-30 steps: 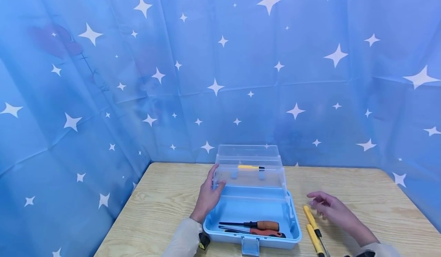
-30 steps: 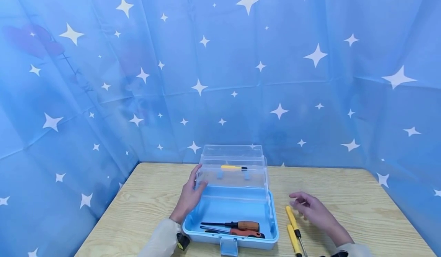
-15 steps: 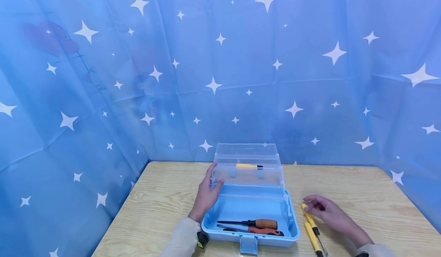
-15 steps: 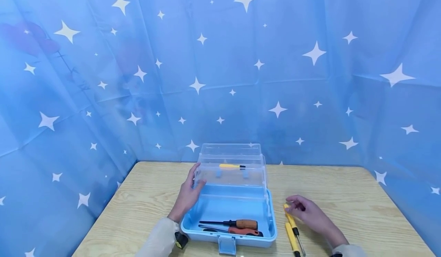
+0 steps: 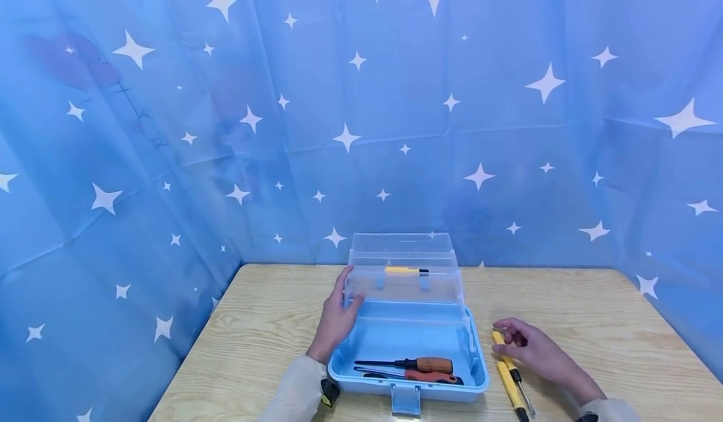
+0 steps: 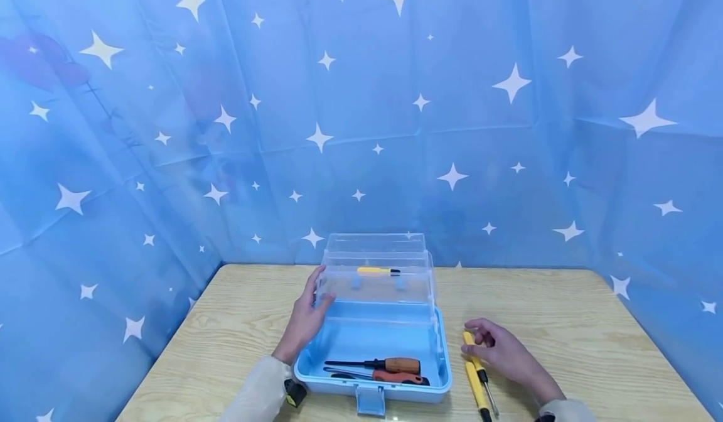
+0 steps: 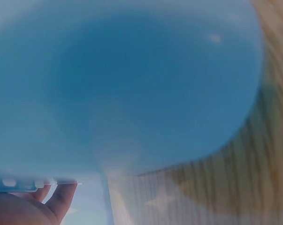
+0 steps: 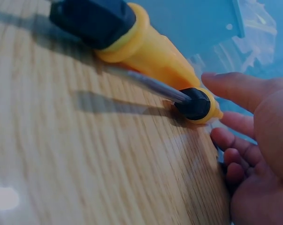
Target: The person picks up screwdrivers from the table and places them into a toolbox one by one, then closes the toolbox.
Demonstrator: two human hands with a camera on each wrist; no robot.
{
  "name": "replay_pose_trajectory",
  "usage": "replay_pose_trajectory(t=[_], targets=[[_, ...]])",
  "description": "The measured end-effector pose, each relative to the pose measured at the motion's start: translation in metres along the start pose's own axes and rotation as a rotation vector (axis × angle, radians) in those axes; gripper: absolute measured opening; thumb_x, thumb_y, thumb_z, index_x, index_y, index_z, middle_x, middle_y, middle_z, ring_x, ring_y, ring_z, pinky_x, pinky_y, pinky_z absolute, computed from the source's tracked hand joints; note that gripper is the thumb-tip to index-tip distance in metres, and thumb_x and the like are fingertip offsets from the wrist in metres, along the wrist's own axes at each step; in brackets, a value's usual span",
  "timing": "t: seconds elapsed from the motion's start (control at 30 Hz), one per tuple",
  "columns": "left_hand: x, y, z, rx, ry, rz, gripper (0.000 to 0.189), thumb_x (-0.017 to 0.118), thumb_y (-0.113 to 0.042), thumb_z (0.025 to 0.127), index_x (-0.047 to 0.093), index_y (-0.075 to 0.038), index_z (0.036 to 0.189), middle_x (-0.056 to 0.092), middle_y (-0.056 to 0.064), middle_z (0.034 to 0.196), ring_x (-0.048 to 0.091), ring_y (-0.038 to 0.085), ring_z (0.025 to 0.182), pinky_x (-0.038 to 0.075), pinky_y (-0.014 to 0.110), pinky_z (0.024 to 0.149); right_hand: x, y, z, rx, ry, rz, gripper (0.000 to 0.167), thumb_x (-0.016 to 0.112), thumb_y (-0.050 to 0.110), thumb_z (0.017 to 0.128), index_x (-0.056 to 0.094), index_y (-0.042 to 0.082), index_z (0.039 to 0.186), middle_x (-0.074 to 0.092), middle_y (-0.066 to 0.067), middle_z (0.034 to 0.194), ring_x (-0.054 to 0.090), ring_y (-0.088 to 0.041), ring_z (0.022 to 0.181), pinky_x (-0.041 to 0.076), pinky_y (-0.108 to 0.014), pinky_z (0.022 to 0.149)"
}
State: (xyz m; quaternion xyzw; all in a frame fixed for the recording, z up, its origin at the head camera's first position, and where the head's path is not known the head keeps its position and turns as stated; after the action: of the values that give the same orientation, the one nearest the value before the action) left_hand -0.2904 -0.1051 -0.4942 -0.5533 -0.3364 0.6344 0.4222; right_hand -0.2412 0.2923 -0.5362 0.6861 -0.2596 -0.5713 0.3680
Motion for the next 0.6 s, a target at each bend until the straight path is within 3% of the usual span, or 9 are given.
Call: replay_pose_trajectory(t=[0.33, 0.6], targets=[[-0.0008, -0.0014, 0.0017, -0.010, -0.005, -0.003, 0.058, 0.055, -0.038, 0.101, 0.027, -0.051, 0.150, 0.045, 0.000, 0.152, 0.044, 0.031, 0.139, 0.039, 0.060, 0.109, -0.0008, 0.0034, -0.0012, 0.008, -0.021, -0.012, 0.055, 0.076, 0.024, 0.086, 0.056, -0.002, 0.130, 0.053, -0.004, 0.087, 0.045, -0.010, 0.072, 0.038, -0.023, 0.060], [0.0004, -0.0006, 0.0000, -0.014, -0.004, -0.019, 0.058, 0.056, -0.035, 0.101, 0.028, -0.049, 0.151, 0.047, 0.000, 0.151, 0.045, 0.031, 0.138, 0.039, 0.060, 0.109, 0.0010, 0.0022, -0.0030, 0.008, -0.051, -0.040, 0.044, 0.073, 0.013, 0.088, 0.058, 0.000, 0.127, 0.053, -0.004, 0.086, 0.045, -0.010, 0.072, 0.039, -0.023, 0.059]])
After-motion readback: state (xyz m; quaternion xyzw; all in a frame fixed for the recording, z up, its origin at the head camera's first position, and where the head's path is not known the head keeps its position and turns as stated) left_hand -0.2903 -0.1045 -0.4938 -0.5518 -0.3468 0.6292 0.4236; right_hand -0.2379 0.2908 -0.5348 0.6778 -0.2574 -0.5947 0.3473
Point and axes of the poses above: each hand's wrist, its own z-axis towards the middle knuckle, its own x-axis out of the palm, y = z × x, the point moved 3 cm from there along z, towards the middle knuckle
